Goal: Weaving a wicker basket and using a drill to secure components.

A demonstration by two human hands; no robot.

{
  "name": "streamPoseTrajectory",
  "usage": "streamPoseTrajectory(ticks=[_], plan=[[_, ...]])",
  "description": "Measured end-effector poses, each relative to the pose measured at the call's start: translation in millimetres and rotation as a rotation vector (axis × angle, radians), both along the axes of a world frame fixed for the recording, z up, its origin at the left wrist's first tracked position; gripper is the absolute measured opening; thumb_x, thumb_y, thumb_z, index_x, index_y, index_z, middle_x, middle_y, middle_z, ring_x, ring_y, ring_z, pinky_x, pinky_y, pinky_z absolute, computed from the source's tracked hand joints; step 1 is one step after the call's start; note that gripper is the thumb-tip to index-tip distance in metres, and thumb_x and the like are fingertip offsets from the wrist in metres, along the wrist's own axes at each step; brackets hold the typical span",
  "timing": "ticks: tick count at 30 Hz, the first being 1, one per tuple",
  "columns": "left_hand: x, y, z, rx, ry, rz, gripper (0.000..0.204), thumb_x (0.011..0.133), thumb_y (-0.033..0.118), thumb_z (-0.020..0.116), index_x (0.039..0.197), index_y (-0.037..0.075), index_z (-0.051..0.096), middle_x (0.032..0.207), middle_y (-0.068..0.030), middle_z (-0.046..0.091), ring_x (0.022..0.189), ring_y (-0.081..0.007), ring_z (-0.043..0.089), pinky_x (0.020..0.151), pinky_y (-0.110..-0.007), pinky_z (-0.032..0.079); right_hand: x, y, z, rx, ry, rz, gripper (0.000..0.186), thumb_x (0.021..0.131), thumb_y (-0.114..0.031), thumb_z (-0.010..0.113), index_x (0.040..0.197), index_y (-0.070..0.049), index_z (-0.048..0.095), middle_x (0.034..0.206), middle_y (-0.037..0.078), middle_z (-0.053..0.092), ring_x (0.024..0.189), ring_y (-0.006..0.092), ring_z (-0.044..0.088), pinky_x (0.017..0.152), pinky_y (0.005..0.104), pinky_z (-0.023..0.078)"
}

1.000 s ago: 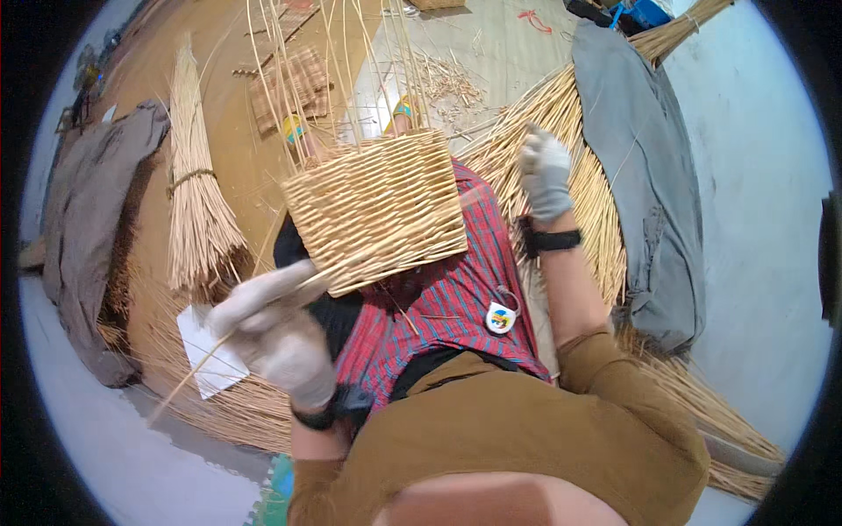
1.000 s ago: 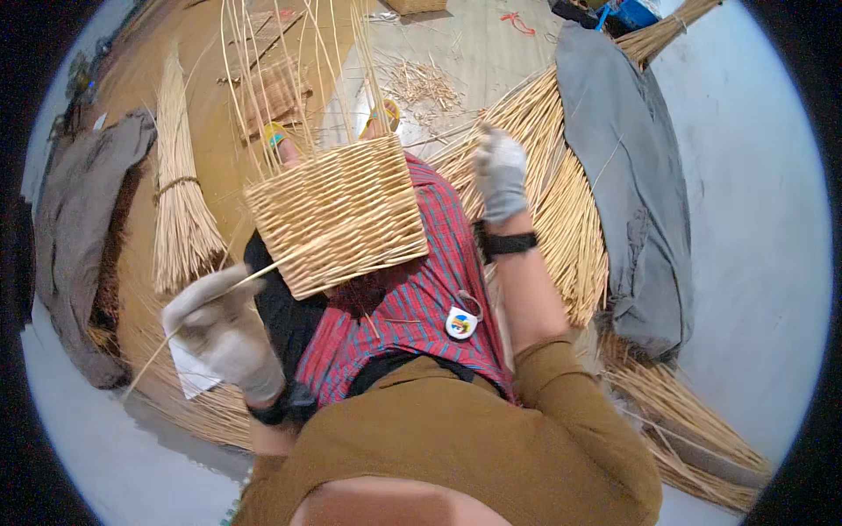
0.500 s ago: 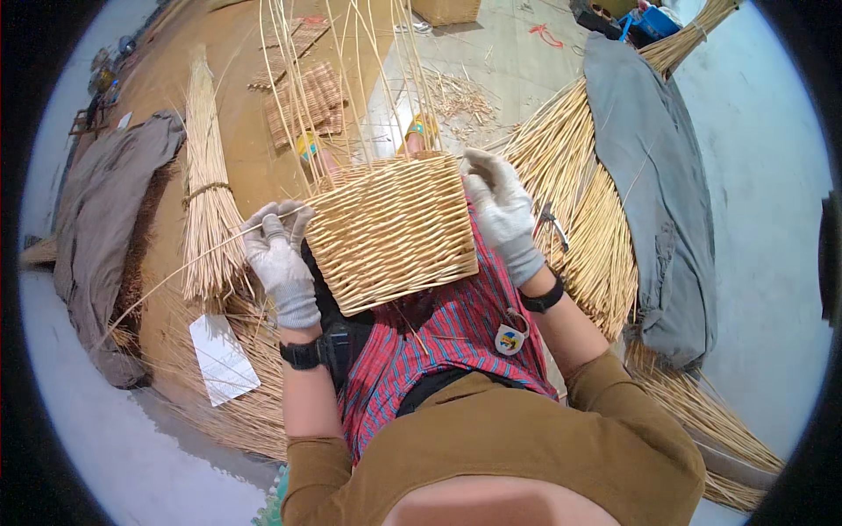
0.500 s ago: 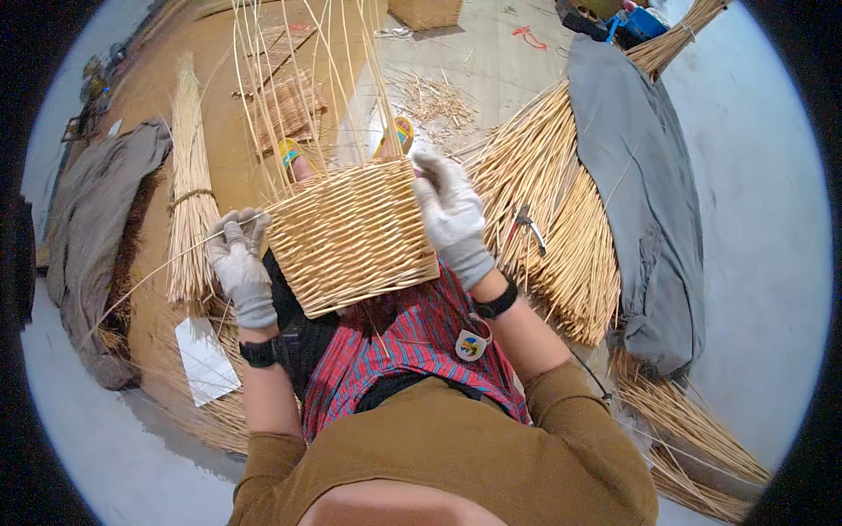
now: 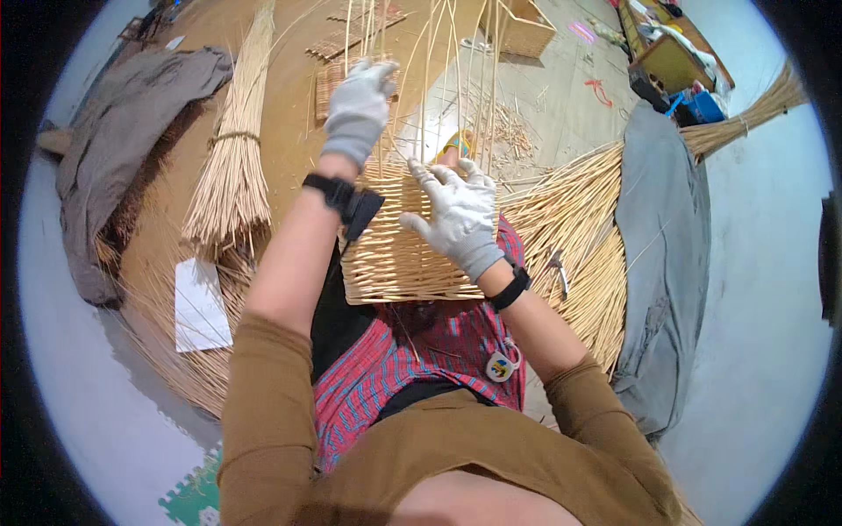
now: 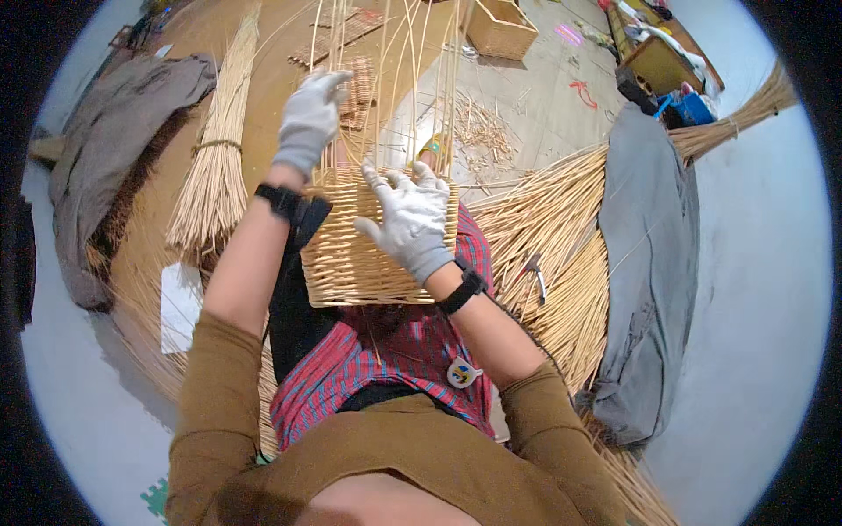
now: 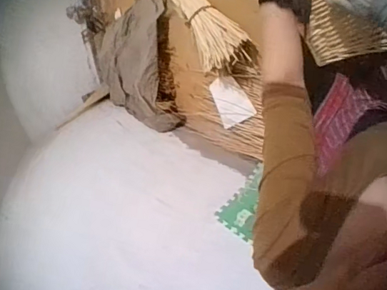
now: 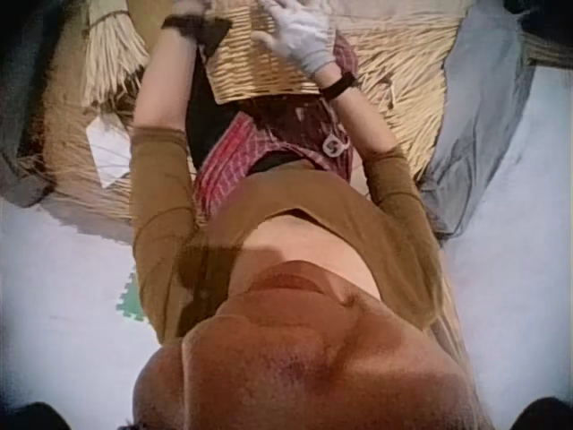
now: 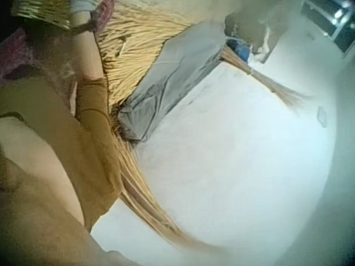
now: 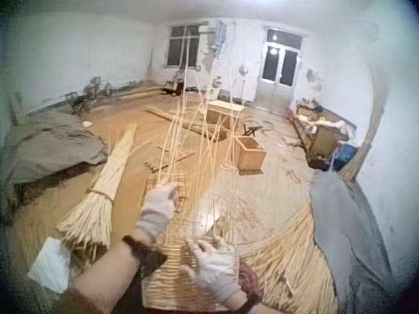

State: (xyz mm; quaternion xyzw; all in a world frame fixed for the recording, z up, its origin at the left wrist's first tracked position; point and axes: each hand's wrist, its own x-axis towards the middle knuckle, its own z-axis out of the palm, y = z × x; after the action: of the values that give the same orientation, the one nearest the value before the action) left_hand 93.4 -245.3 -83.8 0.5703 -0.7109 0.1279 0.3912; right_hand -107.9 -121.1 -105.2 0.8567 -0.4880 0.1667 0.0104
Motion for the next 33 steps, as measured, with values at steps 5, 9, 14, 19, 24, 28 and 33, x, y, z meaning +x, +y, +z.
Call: streamPoseTrajectory(ticks=[5, 9, 14, 19, 24, 28, 33], plan=[[-10, 11, 13, 0.303, 0.415, 0.024, 0.063, 0.094, 0.008, 0.059, 0.150, 0.017, 0.033, 0.100, -0.0101, 0.070, 0.075, -0.0171, 0.067, 0.062, -0.033, 0.057, 6, 1, 1, 0.018, -0.026, -0.092, 0.068, 0.073, -0.043, 0.077, 0.136, -0.030, 0.058, 0.123, 0.007, 0.064, 0.123, 0.0373, 0.049, 0.106, 0.0551, 0.029], [22, 104, -3, 0.312, 1.265, -0.053, 0.059, 0.105, 0.016, 0.044, 0.156, 0.016, 0.014, 0.071, -0.0055, 0.061, 0.065, -0.0160, 0.065, 0.048, -0.031, 0.051, 3, 2, -1, -0.031, -0.046, -0.075, 0.057, 0.072, -0.039, 0.079, 0.127, -0.032, 0.064, 0.116, 0.004, 0.066, 0.118, 0.0363, 0.051, 0.105, 0.0522, 0.030], [39, 156, -58, 0.153, 1.695, -0.029, 0.024, 0.106, 0.015, 0.040, 0.129, 0.008, 0.037, 0.089, -0.0128, 0.064, 0.081, -0.0270, 0.070, 0.066, -0.035, 0.060, 32, 0, 3, -0.220, -0.071, -0.021, 0.044, 0.078, -0.022, 0.070, 0.122, -0.024, 0.066, 0.124, 0.007, 0.060, 0.124, 0.0383, 0.047, 0.104, 0.0548, 0.033], [46, 141, -66, 0.167, 1.718, -0.243, 0.023, 0.100, 0.007, 0.056, 0.120, 0.007, 0.046, 0.093, -0.0133, 0.067, 0.083, -0.0241, 0.069, 0.074, -0.038, 0.061, 90, -36, 25, 0.336, -0.396, 0.192, 0.028, 0.089, -0.022, 0.059, 0.112, -0.011, 0.070, 0.109, 0.020, 0.069, 0.098, 0.0329, 0.067, 0.086, 0.0463, 0.051], [56, 148, -79, 0.283, 1.753, -0.151, 0.011, 0.100, 0.011, 0.058, 0.109, 0.007, 0.053, 0.092, -0.0099, 0.068, 0.081, -0.0215, 0.068, 0.079, -0.035, 0.059, 113, -63, 25, 0.902, -0.164, 0.085, 0.031, 0.093, -0.025, 0.057, 0.110, -0.001, 0.067, 0.101, 0.019, 0.072, 0.085, 0.0274, 0.073, 0.076, 0.0369, 0.058], [70, 133, -104, 0.362, 1.716, -0.143, 0.011, 0.099, 0.017, 0.061, 0.105, 0.008, 0.057, 0.092, -0.0074, 0.069, 0.077, -0.0173, 0.066, 0.067, -0.028, 0.055, 114, -60, 13, 0.946, -0.390, 0.011, 0.031, 0.087, -0.029, 0.067, 0.096, 0.000, 0.072, 0.077, 0.012, 0.073, 0.061, 0.0176, 0.072, 0.063, 0.0311, 0.059], [57, 103, -116, 0.785, 1.750, -0.199, 0.014, 0.096, 0.022, 0.063, 0.102, 0.010, 0.066, 0.084, -0.0010, 0.065, 0.067, -0.0108, 0.059, 0.055, -0.023, 0.046, 113, -51, 16, 0.854, -0.383, -0.077, 0.034, 0.085, -0.033, 0.070, 0.092, 0.001, 0.071, 0.073, 0.013, 0.071, 0.059, 0.0179, 0.071, 0.061, 0.0313, 0.057]])
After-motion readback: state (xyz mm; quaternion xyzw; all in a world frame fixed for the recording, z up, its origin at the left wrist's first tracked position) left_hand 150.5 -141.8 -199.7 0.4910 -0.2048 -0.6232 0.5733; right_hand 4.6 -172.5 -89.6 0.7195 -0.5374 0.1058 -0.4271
